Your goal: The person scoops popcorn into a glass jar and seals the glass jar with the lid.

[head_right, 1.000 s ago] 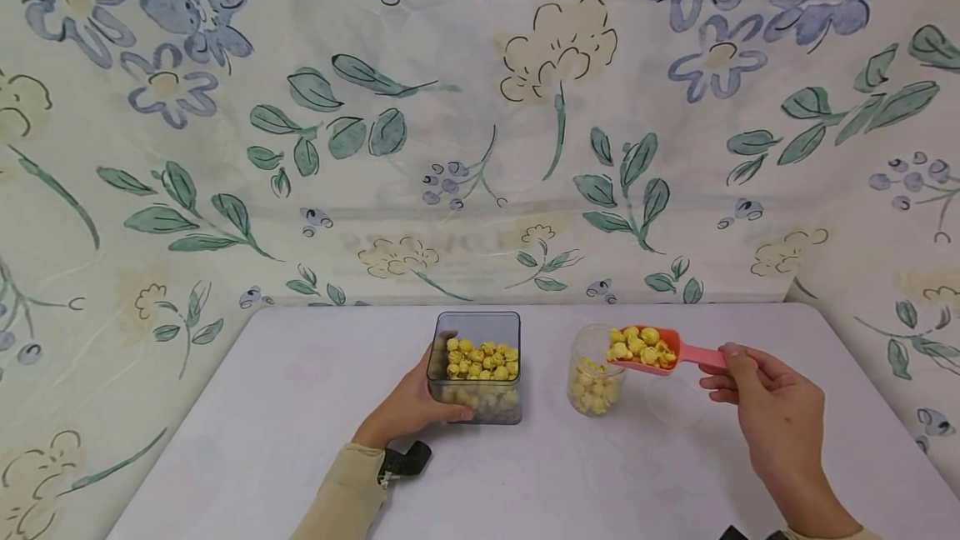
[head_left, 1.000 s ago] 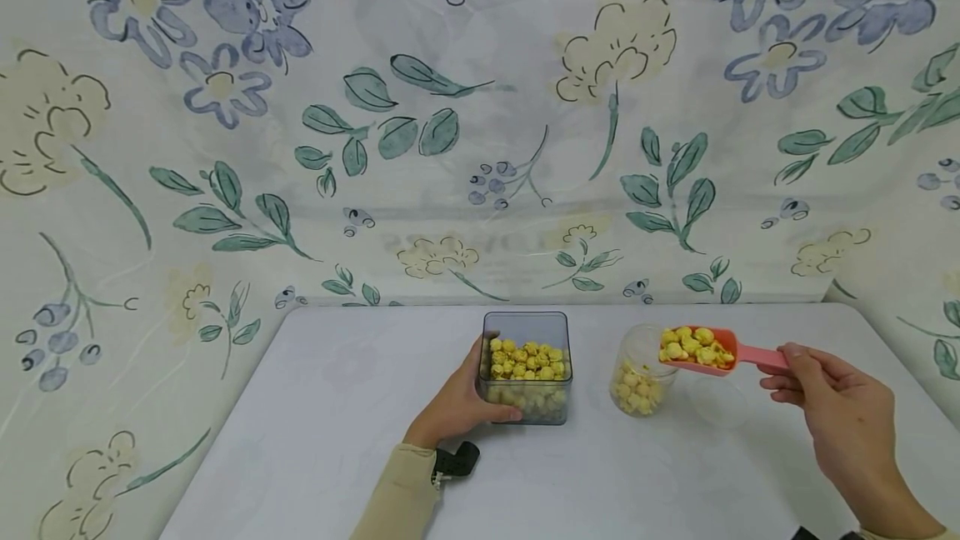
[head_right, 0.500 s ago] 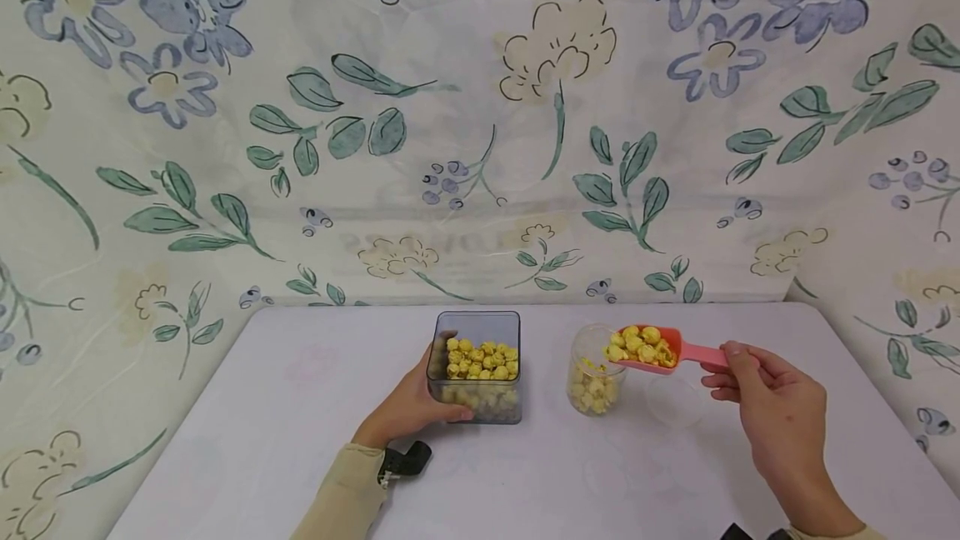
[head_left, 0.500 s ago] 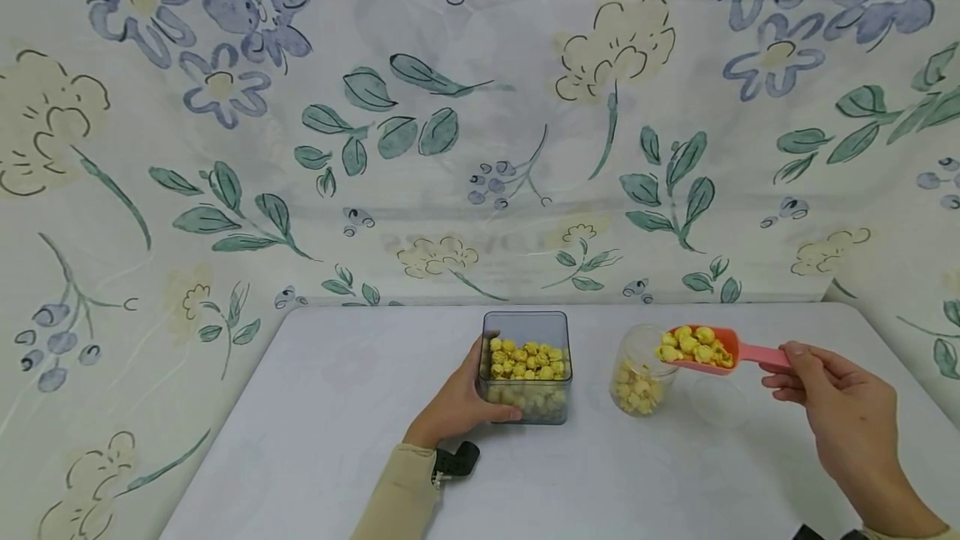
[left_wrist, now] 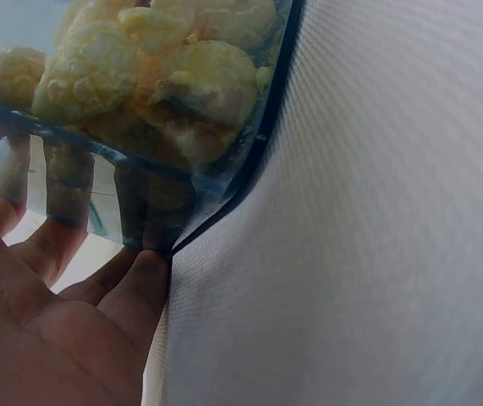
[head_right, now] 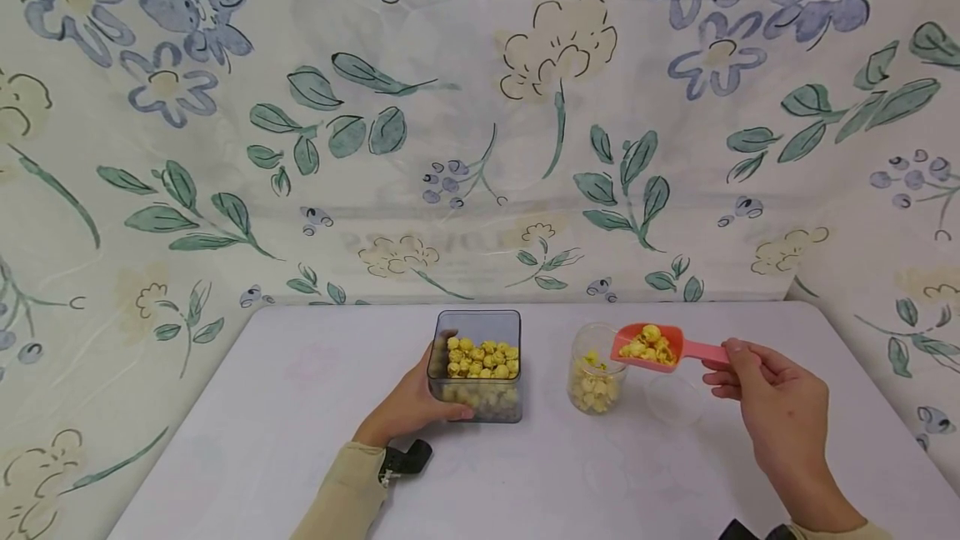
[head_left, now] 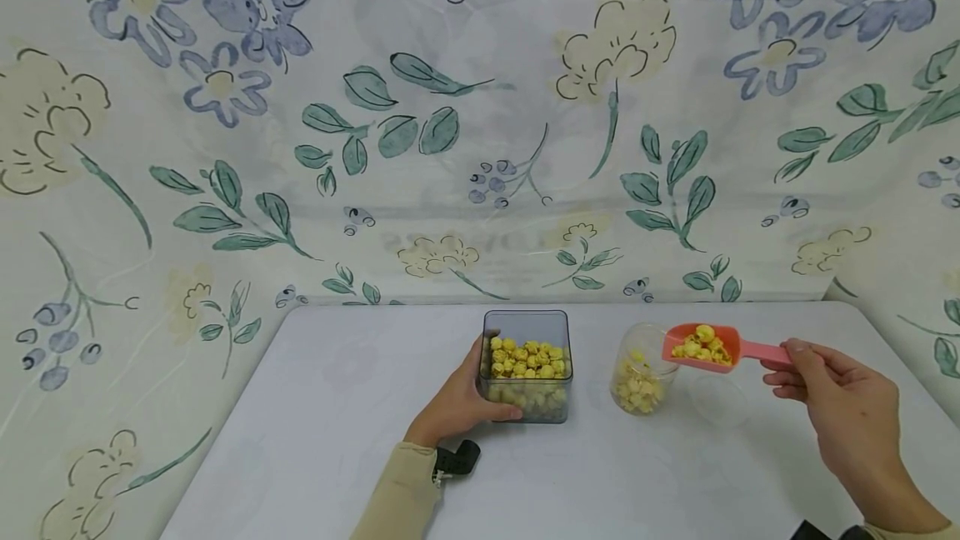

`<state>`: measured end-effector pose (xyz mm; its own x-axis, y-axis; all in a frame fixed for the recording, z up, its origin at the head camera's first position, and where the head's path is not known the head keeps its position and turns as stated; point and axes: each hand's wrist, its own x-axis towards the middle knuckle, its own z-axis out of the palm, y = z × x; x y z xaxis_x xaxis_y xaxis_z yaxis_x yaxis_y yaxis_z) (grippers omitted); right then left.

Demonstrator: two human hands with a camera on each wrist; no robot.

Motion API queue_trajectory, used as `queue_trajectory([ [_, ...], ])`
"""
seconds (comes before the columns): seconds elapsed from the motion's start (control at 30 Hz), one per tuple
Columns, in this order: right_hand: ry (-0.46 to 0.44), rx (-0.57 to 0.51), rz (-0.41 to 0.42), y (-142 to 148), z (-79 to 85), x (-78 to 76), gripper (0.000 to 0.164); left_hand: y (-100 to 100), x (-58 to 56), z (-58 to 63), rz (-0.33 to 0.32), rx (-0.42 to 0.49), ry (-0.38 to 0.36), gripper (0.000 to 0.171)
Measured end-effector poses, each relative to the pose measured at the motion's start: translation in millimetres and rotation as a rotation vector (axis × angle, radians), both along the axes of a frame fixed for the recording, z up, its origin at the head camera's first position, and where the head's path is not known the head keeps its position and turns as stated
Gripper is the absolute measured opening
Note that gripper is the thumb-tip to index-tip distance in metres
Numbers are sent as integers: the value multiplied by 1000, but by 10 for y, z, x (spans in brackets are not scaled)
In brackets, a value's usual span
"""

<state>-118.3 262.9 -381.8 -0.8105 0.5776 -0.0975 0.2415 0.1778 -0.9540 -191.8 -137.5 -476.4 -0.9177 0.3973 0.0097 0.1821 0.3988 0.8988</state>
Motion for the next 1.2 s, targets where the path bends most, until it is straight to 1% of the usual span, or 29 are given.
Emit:
queue_trajectory([
  [0.2,21,53,14,8,42,8,57,-3,0,-2,0,8,-3,119],
  [0.37,10,121,36,13,61,6,58,-4,-1,-12,5,-7,-1,122],
  [0.53,-6,150,49,7,89,2,59,-4,-4,-20,10,-14,2,122],
  [0.73,5,210,70,8,108,-2,57,-1,-7,-21,13,-10,2,120],
  [0.9,7,241,77,12,123,-6,56,1,-9,-26,16,-15,-3,123],
  [1.07,11,271,82,6,146,-7,55,2,-9,-19,16,-5,-6,120],
  [1.2,28,273,92,10,157,-2,55,-1,-7,-15,15,0,-9,120],
])
